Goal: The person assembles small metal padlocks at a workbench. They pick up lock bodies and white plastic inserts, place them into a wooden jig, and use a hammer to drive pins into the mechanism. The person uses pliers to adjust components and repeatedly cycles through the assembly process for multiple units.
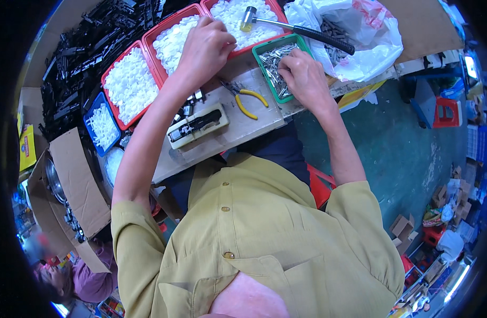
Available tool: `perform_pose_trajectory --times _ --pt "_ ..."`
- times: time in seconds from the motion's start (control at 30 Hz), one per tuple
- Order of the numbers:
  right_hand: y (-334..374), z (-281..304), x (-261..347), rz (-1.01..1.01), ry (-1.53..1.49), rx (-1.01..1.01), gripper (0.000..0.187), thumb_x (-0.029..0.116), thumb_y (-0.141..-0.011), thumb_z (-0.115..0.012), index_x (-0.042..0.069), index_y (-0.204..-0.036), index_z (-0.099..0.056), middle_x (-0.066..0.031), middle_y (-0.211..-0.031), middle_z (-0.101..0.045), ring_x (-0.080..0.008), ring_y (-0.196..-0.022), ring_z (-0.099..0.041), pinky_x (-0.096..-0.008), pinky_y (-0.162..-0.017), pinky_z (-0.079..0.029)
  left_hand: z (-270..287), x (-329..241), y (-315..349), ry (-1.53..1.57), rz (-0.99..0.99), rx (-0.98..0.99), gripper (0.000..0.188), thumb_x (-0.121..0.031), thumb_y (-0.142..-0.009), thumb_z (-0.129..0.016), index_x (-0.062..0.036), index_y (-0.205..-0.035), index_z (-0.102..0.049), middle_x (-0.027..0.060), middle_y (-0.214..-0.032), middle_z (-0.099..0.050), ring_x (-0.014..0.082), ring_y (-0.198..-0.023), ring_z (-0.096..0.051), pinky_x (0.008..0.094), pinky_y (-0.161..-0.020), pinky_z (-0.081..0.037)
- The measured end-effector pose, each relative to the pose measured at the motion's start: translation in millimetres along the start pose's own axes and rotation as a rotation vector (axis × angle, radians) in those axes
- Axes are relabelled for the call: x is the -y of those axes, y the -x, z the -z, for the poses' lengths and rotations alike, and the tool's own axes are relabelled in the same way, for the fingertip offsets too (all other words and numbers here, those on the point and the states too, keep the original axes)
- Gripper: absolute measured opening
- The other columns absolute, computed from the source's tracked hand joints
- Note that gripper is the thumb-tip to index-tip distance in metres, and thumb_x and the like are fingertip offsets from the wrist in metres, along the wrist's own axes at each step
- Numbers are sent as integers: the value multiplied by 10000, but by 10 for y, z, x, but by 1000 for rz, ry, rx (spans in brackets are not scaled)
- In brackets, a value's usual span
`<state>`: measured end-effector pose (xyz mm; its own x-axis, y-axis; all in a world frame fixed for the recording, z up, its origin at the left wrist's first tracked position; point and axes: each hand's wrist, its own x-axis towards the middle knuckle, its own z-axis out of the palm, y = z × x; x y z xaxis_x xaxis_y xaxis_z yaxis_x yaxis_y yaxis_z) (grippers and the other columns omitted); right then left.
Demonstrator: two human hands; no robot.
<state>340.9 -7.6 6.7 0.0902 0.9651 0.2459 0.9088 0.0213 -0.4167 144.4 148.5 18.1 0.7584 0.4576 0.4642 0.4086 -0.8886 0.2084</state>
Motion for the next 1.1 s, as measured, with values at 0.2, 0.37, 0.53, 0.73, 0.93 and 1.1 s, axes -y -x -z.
perform_pose_trajectory --times 0.2,0.37,0.53,0.73,0.93,1.1 --pt "7 89 2 -79 -91 -19 111 109 -798 -720 1 -823 -720 -137 -802 -640 -324 -742 -652 -435 -687 -494 -238 143 -286 -34 -3 271 96 -133 -761 -736 -66 -813 -781 126 -863 -703 286 -966 -609 433 -853 -488" --pt "31 142 -32 -153 -205 -64 103 91 -809 -728 -1 -855 -729 -133 -820 -666 -275 -706 -668 -373 -659 -507 -148 75 -357 -76 -13 310 106 -123 -749 -747 -48 -819 -772 151 -847 -712 298 -953 -633 450 -854 -483" --pt "68 126 -106 -132 -259 -123 112 90 -824 -723 2 -893 -729 -131 -830 -678 -257 -695 -667 -352 -641 -503 -125 20 -352 -160 -60 297 106 -126 -780 -726 -33 -819 -755 157 -846 -710 298 -941 -638 444 -851 -478" --pt "43 49 20 -210 -657 -201 117 76 -871 -703 -21 -937 -700 -84 -898 -720 -151 -780 -692 -300 -689 -524 146 -59 -286 517 340 326 162 -168 -898 -679 -10 -879 -709 108 -829 -711 181 -791 -656 308 -745 -488" --pt "-119 -37 467 -54 -994 -260 100 35 -880 -700 -26 -956 -678 -69 -894 -701 -122 -806 -669 -284 -740 -533 376 -321 147 1370 929 261 170 -145 -923 -666 24 -939 -684 82 -799 -712 120 -747 -679 247 -685 -511" --pt "-172 -61 635 145 -750 -301 103 19 -851 -718 -16 -939 -676 -95 -889 -679 -179 -810 -677 -292 -737 -532 384 -400 384 1416 958 156 171 -173 -914 -684 -2 -909 -687 89 -809 -728 100 -718 -679 205 -616 -455"
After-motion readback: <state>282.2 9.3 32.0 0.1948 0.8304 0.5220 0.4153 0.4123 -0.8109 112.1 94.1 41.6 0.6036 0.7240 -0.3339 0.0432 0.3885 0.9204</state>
